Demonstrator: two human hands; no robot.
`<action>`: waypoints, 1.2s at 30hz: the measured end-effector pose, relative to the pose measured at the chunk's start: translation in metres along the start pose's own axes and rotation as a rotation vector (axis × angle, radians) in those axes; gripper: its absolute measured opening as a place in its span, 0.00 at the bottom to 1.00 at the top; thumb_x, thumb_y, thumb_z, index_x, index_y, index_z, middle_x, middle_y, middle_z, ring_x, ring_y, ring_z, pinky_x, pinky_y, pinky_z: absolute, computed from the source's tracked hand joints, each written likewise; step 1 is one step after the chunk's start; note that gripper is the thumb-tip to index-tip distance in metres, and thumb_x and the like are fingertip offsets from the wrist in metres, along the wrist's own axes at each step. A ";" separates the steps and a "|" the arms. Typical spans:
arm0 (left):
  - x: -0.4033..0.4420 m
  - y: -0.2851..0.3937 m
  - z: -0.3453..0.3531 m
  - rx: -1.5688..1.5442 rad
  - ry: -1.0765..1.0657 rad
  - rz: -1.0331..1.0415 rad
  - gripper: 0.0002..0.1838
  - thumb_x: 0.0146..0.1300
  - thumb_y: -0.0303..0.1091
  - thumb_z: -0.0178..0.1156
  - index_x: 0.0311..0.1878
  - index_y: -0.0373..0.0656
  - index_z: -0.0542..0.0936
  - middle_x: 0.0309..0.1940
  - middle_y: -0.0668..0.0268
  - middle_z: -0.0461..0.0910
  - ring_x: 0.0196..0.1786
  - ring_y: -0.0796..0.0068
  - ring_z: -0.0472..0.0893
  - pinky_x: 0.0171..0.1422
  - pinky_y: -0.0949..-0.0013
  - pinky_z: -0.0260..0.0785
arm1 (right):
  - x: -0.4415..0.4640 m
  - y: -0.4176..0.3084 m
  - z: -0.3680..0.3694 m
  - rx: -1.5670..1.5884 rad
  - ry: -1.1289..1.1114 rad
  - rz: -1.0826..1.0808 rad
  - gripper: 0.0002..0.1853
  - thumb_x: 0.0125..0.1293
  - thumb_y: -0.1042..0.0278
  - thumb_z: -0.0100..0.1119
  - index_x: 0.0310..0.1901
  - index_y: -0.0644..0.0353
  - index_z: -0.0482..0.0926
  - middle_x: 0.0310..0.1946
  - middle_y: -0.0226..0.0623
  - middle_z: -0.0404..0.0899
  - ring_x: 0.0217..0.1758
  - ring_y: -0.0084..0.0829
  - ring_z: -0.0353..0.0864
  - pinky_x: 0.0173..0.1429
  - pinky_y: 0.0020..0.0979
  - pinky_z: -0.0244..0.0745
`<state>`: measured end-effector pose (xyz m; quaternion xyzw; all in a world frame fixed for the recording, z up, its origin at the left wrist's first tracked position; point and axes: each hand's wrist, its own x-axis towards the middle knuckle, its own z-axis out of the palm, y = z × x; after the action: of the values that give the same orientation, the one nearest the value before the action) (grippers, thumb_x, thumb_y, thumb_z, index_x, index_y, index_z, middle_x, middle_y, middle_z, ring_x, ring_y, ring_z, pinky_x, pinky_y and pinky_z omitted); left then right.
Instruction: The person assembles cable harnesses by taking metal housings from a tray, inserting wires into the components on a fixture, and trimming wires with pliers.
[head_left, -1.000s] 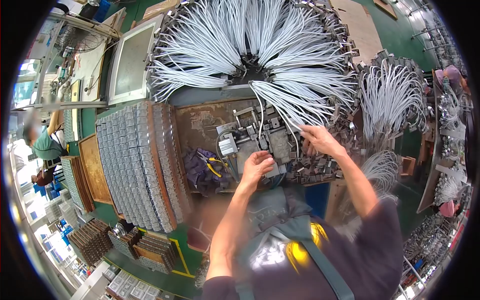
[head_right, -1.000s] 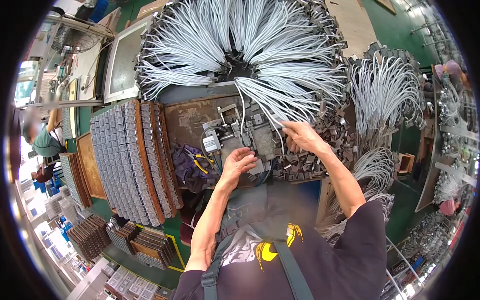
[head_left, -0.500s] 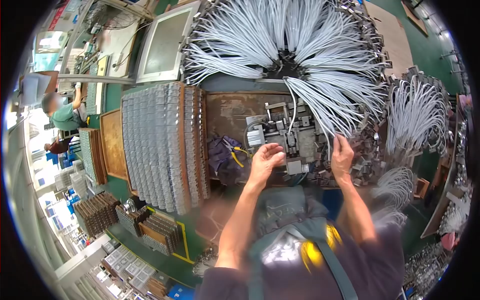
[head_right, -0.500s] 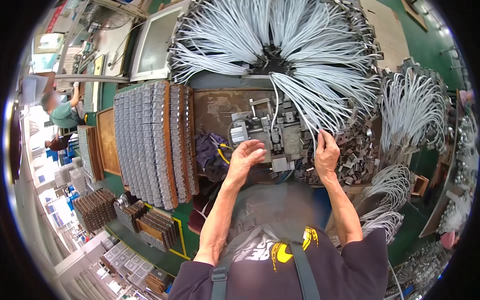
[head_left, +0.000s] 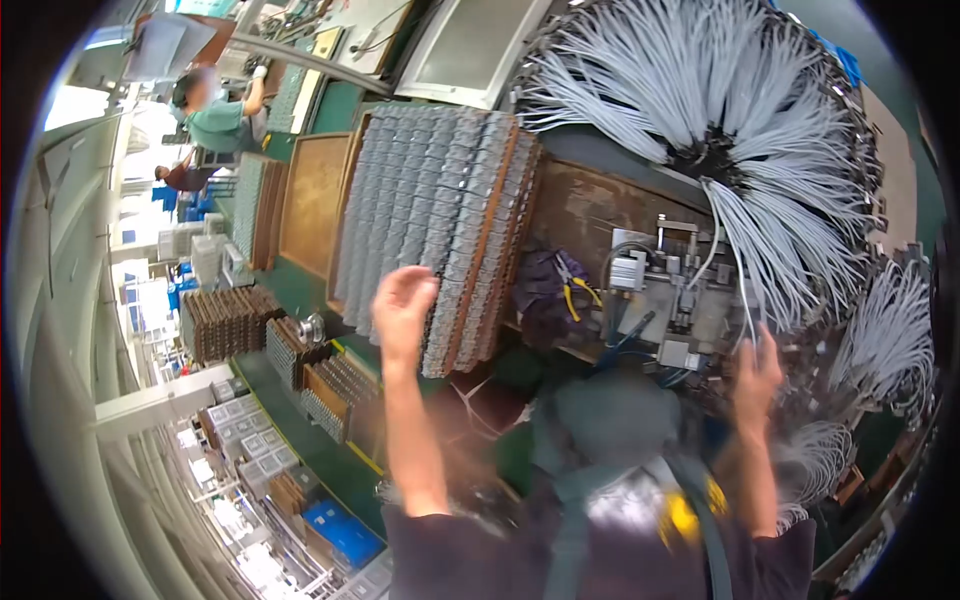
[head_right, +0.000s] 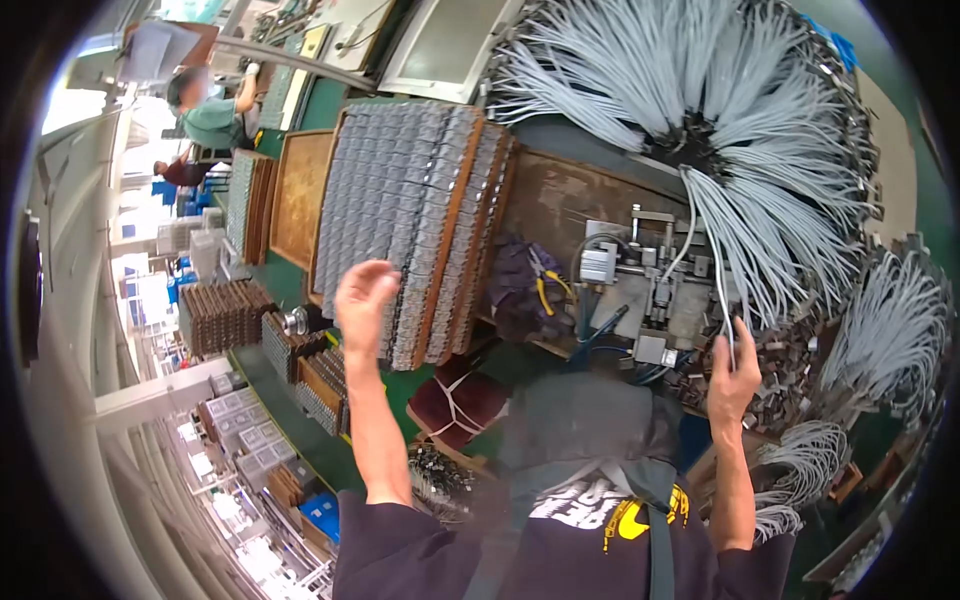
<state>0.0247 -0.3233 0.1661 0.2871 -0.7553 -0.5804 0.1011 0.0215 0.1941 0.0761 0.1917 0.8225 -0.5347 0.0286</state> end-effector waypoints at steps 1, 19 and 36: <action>0.015 -0.006 -0.033 0.134 0.115 0.130 0.14 0.63 0.16 0.65 0.52 0.37 0.82 0.46 0.64 0.85 0.48 0.75 0.85 0.54 0.73 0.78 | 0.003 0.002 -0.001 0.130 -0.022 0.139 0.19 0.78 0.65 0.58 0.64 0.65 0.77 0.25 0.22 0.68 0.22 0.12 0.61 0.25 0.21 0.57; 0.134 -0.161 -0.294 0.066 0.124 -0.463 0.37 0.59 0.17 0.57 0.75 0.33 0.66 0.40 0.66 0.80 0.35 0.77 0.76 0.38 0.74 0.68 | 0.022 -0.070 -0.017 -0.237 -0.854 -0.201 0.23 0.50 0.74 0.77 0.50 0.59 0.83 0.35 0.31 0.76 0.33 0.26 0.74 0.36 0.32 0.71; 0.106 -0.091 -0.247 0.055 0.475 -0.047 0.33 0.62 0.17 0.66 0.72 0.32 0.68 0.54 0.58 0.80 0.48 0.68 0.83 0.50 0.70 0.80 | 0.014 -0.033 -0.043 0.100 -0.786 -0.123 0.29 0.60 0.72 0.76 0.63 0.64 0.76 0.49 0.33 0.85 0.44 0.21 0.82 0.50 0.24 0.78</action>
<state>0.0876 -0.5987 0.1379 0.4359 -0.7190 -0.4780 0.2543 0.0040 0.2250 0.1197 -0.0762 0.7319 -0.6072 0.2996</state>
